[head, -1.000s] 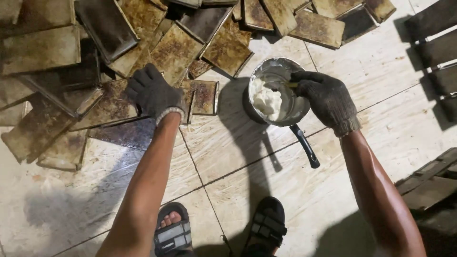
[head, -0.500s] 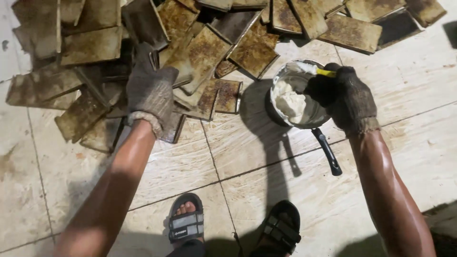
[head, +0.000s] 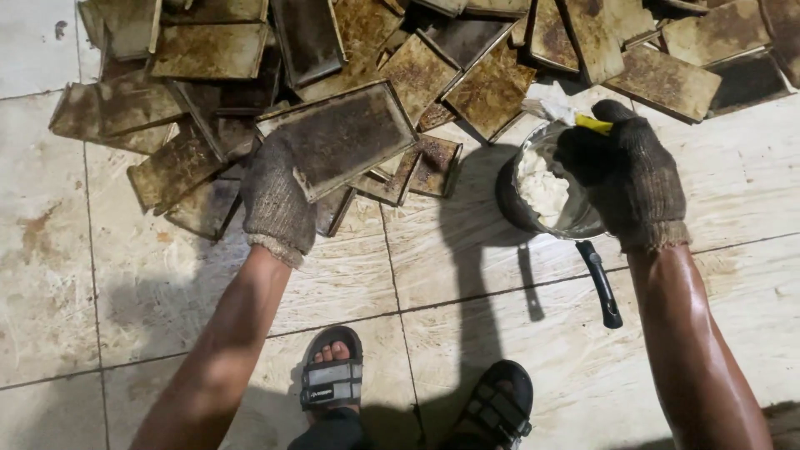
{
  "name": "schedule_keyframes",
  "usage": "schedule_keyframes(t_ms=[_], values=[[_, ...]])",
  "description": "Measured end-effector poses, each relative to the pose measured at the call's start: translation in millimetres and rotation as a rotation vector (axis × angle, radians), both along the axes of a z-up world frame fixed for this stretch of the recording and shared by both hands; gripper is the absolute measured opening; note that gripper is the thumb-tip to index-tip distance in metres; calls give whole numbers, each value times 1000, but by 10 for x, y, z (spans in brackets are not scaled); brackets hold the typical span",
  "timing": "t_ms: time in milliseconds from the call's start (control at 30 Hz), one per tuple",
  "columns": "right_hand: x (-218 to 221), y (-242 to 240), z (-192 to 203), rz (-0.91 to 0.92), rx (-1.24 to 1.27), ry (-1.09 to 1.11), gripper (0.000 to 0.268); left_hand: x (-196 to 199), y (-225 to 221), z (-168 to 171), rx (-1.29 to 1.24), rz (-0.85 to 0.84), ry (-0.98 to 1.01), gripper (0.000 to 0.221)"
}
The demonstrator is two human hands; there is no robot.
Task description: Greasing the interior of metal bread tins using a brush and shortening
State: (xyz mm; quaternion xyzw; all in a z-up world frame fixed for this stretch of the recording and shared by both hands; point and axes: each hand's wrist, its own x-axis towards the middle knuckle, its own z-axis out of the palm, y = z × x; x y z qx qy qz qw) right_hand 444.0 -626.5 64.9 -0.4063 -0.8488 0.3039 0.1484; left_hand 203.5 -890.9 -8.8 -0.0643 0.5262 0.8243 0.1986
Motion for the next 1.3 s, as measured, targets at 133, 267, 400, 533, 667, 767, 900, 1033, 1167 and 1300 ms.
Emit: schedule_keyframes(t_ms=[133,267,400,533,667,767,900,1033,1167,1300], values=[[-96,-138,108,-24,-50,-87,31,130,151,-8,139,97,-172,23],[-128,-257,-117,-100,-296,198,55,282,200,-292,181,3,-217,30],[-184,-334,-272,253,719,-13,39,306,240,-553,207,-160,-474,42],[-279,-376,-616,220,495,3,73,672,-72,-680,-549,-443,772,69],[-418,-909,-151,221,40,272,27,712,86,-844,670,-416,-133,34],[-553,-1229,-125,-86,-248,406,28,740,134,-981,807,-423,-308,30],[-553,-1380,-291,12,-281,507,29,829,150,-825,445,-504,31,33],[-501,-1107,-336,53,-163,489,24,903,94,-611,-30,-558,473,43],[-335,-638,-429,149,145,494,21,866,46,-549,-355,-562,769,53],[-424,-791,-243,375,659,250,37,803,42,-594,734,-516,-445,42]])
